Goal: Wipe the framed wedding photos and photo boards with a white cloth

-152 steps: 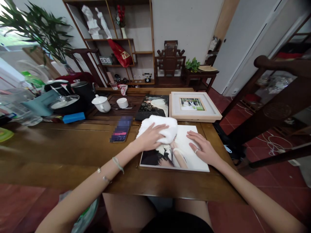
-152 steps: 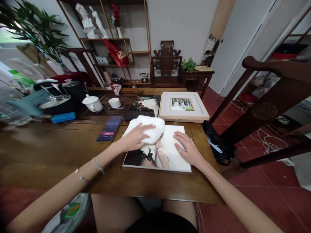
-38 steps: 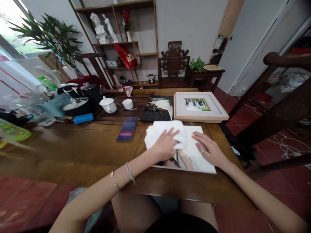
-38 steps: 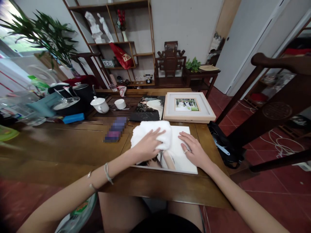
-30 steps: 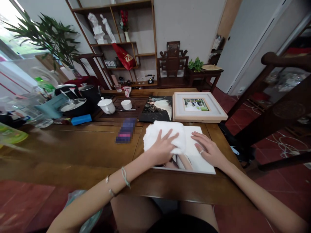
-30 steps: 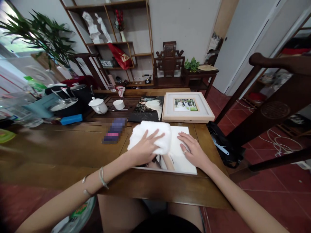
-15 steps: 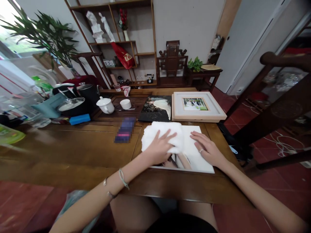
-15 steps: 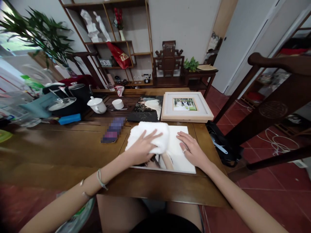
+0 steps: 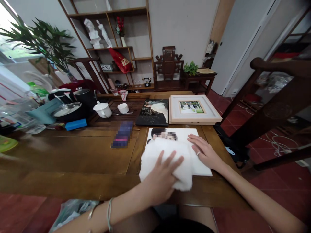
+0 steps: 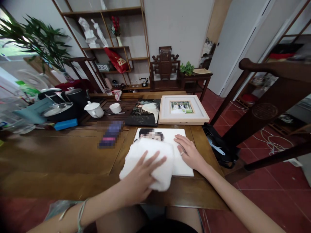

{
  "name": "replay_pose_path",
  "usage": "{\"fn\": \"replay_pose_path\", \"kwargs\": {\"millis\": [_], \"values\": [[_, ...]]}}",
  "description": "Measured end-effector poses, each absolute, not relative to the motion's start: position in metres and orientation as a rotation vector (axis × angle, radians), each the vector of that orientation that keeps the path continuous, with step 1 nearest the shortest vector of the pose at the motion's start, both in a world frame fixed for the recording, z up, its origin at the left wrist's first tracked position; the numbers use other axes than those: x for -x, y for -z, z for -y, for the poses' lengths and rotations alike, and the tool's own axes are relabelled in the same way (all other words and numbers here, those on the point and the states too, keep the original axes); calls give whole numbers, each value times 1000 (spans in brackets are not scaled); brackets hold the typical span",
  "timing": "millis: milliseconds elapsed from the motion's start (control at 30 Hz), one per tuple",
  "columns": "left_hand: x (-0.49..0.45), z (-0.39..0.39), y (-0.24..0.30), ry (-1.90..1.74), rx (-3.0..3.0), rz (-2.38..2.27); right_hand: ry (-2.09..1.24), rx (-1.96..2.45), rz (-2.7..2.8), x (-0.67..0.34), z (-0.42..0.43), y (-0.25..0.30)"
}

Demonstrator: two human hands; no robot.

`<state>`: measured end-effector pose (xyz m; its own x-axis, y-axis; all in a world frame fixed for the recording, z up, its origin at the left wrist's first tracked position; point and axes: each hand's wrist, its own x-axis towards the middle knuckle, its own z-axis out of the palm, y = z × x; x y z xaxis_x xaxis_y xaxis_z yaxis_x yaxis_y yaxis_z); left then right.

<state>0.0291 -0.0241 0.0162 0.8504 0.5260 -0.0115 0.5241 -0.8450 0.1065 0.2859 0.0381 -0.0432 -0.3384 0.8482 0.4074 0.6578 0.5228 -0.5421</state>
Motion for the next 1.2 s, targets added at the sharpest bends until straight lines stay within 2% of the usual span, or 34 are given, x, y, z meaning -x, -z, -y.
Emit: {"fn": "replay_pose_path", "kwargs": {"millis": [167, 433, 567, 1000, 1200], "values": [[-30, 48, -14, -27, -2952, -711, -373, 1227, 2096, -286, -38, 44], [-35, -48, -16, -42, -2892, -1084, -378, 1221, 2108, -287, -38, 44], [-53, -68, -16, -45, -2935, -1161, -369, 1221, 2114, -287, -39, 44], [-45, 41, -13, -64, -3000, -925, -371, 1236, 2120, -287, -38, 45], [-41, 5, -14, -40, -2901, -1001, -365, 1243, 2122, -287, -38, 45]]}}
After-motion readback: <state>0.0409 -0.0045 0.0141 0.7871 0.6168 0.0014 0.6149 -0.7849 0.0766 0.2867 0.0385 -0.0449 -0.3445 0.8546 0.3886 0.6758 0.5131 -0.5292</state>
